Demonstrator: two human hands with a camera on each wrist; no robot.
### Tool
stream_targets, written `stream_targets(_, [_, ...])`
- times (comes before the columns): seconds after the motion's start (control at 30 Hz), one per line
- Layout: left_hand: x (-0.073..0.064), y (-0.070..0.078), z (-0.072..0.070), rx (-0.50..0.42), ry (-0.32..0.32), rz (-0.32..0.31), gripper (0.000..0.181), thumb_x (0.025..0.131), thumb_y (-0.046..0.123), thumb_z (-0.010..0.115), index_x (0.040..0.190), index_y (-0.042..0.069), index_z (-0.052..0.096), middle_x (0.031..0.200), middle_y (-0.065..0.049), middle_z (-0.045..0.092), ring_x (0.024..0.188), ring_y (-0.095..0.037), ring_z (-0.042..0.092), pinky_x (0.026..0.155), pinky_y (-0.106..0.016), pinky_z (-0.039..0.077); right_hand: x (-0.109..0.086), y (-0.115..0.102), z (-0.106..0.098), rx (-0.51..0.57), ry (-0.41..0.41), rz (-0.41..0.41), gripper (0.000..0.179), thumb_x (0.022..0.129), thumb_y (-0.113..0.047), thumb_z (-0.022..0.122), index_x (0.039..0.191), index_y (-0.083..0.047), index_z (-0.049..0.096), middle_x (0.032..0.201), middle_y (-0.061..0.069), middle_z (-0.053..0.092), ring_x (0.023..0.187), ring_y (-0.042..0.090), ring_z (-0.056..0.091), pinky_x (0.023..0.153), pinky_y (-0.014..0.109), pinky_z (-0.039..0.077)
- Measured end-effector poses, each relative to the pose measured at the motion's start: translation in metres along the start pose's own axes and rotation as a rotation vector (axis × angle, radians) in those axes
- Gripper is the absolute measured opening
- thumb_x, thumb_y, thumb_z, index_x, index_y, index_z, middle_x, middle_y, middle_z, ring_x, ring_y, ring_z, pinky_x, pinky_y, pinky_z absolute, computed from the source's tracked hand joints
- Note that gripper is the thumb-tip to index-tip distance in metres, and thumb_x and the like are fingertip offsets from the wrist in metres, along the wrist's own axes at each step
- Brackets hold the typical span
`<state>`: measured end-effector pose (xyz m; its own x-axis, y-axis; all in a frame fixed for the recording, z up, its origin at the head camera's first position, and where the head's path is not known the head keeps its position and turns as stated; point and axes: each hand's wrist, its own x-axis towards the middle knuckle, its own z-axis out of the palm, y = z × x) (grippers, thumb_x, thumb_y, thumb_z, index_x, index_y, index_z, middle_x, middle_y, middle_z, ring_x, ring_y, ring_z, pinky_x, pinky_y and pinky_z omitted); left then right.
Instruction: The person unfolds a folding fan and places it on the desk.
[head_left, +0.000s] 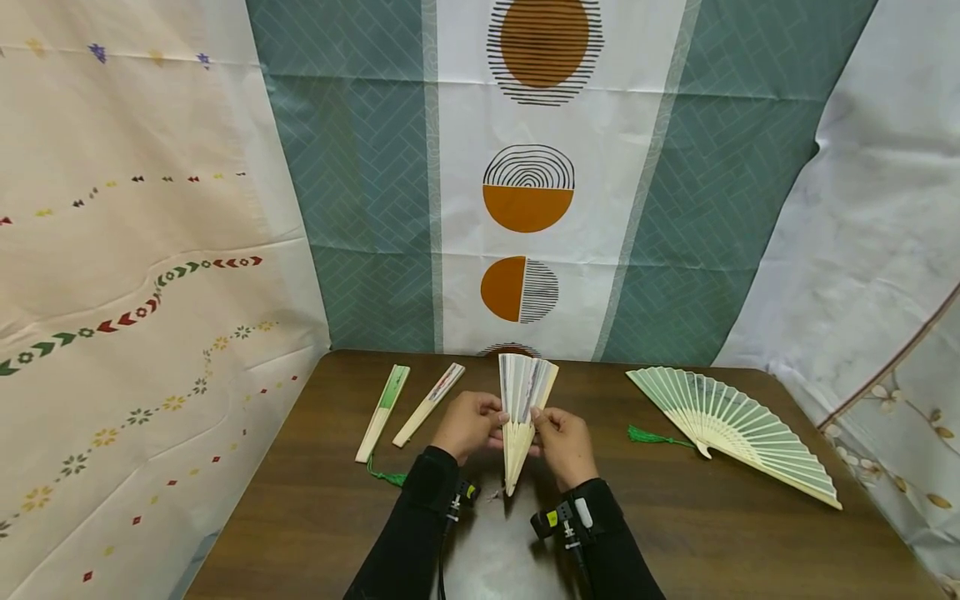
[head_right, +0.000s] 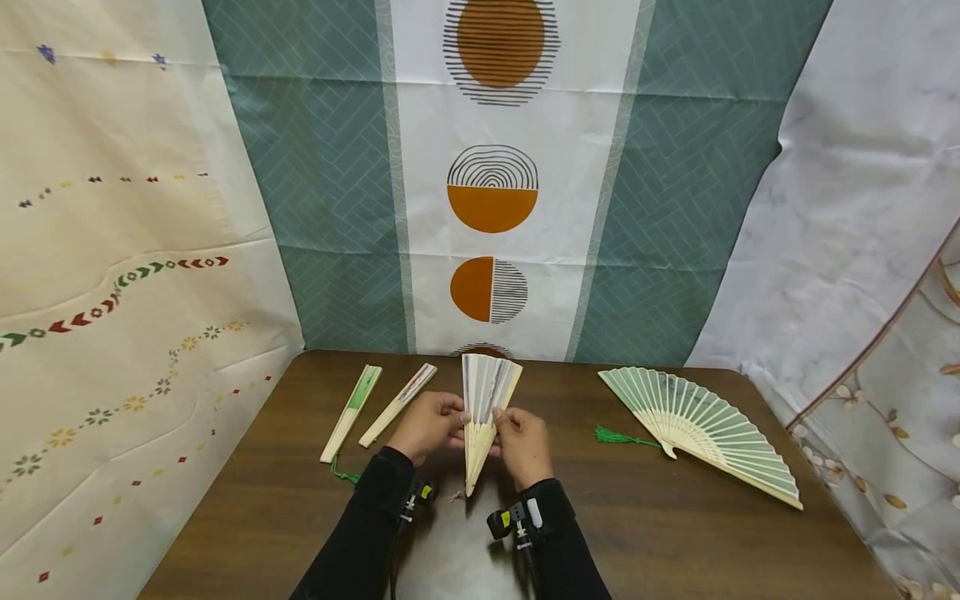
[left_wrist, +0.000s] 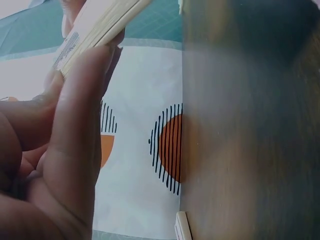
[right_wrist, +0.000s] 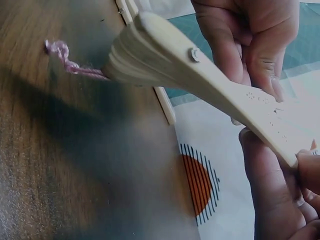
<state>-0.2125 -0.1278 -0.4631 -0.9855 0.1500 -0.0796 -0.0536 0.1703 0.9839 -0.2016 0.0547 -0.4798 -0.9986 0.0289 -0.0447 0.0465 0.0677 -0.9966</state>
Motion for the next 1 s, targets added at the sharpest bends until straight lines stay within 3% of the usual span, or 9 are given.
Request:
stream_targets(0.2, [0.002, -0.001, -0.003, -0.057, 0.013, -0.020, 0.020, 0.114, 0.000, 0.064, 0.128, -0.012, 0.072, 0.105, -0.019, 0.080, 0.074, -0.014, 0.076, 0.069, -0.036, 0.075, 0.001, -0.001, -0.004, 0.016, 0.041, 0.006, 0.032, 0.119, -0.016, 0.063, 0.110, 0.012, 0.075, 0.084, 0.002, 0.077, 0.076, 0.007, 0.071, 0.063, 0.018, 0.066])
stream_targets(0.37, [0.000, -0.001, -0.004, -0.093, 0.023, -0.021, 0.020, 0.115, 0.000, 0.062, 0.129, -0.012, 0.071, 0.106, -0.016, 0.077, 0.078, -0.016, 0.076, 0.075, -0.043, 0.077, 0.001, -0.002, -0.007, 0.024, 0.059, 0.021, 0.033, 0.119, -0.018, 0.062, 0.116, 0.013, 0.075, 0.088, 0.004, 0.076, 0.079, 0.008, 0.072, 0.064, 0.019, 0.068])
stream_targets(0.53, [0.000, -0.001, -0.004, -0.172, 0.041, -0.005, 0.016, 0.115, -0.002, 0.061, 0.124, -0.012, 0.070, 0.102, -0.014, 0.076, 0.079, -0.017, 0.077, 0.081, -0.050, 0.077, 0.001, -0.003, -0.011, 0.062, 0.110, 0.035, 0.034, 0.120, -0.019, 0.061, 0.111, 0.012, 0.072, 0.085, 0.004, 0.064, 0.079, 0.012, 0.067, 0.062, 0.023, 0.069])
stream_targets(0.7, [0.001, 0.000, -0.005, -0.226, 0.055, -0.004, 0.016, 0.115, -0.002, 0.061, 0.122, -0.013, 0.070, 0.099, -0.012, 0.076, 0.077, -0.014, 0.077, 0.078, -0.044, 0.077, 0.003, -0.003, -0.015, 0.100, 0.137, 0.045, 0.036, 0.120, -0.020, 0.062, 0.106, 0.012, 0.071, 0.086, 0.003, 0.059, 0.080, 0.013, 0.064, 0.061, 0.024, 0.070])
stream_targets(0.8, [0.003, 0.000, -0.005, -0.257, 0.057, -0.004, 0.017, 0.115, -0.003, 0.060, 0.122, -0.014, 0.070, 0.097, -0.011, 0.075, 0.076, -0.013, 0.076, 0.077, -0.041, 0.077, 0.003, -0.004, -0.017, 0.112, 0.145, 0.047, 0.036, 0.120, -0.021, 0.062, 0.106, 0.011, 0.071, 0.102, 0.009, 0.067, 0.081, 0.013, 0.065, 0.062, 0.025, 0.070])
stream_targets(0.93, [0.005, -0.001, -0.006, -0.317, 0.071, 0.001, 0.017, 0.115, -0.003, 0.060, 0.122, -0.015, 0.069, 0.095, -0.009, 0.075, 0.077, -0.013, 0.077, 0.076, -0.038, 0.076, 0.004, -0.004, -0.019, 0.137, 0.157, 0.049, 0.036, 0.121, -0.020, 0.060, 0.111, 0.012, 0.072, 0.140, 0.023, 0.069, 0.079, 0.012, 0.068, 0.065, 0.027, 0.072])
stream_targets(1.0, [0.006, -0.003, -0.007, -0.352, 0.079, 0.004, 0.016, 0.115, -0.004, 0.059, 0.122, -0.015, 0.068, 0.095, -0.008, 0.074, 0.078, -0.015, 0.077, 0.075, -0.036, 0.076, 0.004, -0.004, -0.020, 0.149, 0.163, 0.056, 0.036, 0.121, -0.020, 0.059, 0.115, 0.013, 0.072, 0.140, 0.029, 0.068, 0.077, 0.010, 0.070, 0.069, 0.029, 0.074])
